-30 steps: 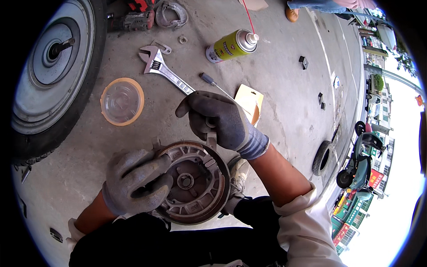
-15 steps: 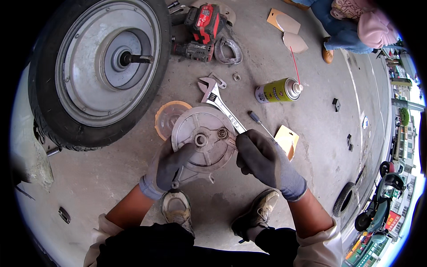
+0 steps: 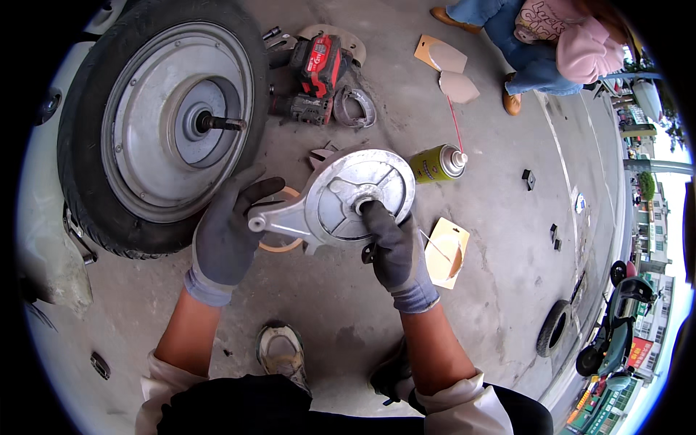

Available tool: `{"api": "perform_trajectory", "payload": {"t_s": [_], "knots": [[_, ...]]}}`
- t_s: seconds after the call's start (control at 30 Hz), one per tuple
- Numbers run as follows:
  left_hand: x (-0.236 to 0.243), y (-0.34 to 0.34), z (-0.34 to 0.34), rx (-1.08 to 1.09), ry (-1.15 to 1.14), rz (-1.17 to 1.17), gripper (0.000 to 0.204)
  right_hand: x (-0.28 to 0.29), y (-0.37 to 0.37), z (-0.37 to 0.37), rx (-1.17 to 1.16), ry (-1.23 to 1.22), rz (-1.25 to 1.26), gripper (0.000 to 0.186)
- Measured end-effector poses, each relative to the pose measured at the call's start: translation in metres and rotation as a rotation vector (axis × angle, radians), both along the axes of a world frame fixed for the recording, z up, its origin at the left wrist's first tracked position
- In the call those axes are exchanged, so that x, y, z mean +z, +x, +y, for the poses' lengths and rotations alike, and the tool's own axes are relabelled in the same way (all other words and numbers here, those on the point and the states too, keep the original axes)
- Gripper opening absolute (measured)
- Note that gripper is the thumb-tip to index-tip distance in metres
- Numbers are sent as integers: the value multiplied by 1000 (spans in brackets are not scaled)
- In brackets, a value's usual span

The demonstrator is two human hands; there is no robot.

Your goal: The person disassembles a motorcycle brake assembly, cleans the components with sandpaper, and applies lubricant using a spray can. They then reassemble the brake shoes and drum onto the wheel hub, securing the parts with a wrench.

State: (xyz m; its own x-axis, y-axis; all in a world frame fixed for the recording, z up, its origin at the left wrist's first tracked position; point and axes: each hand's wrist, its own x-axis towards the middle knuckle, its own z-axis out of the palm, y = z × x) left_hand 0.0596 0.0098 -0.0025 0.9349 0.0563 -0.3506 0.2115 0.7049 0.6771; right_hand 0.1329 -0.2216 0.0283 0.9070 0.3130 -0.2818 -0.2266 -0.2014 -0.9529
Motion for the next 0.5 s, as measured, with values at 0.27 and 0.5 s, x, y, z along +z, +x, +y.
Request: {"api": "perform_trajectory", "payload": {"t_s": [0.27, 0.5], "knots": [[-9, 8, -44, -161, 779, -435, 126, 16, -36, 54, -265, 259, 7, 42], [-10, 14, -17, -243, 989, -547, 127, 25, -50, 66, -17, 114, -223, 56]]}}
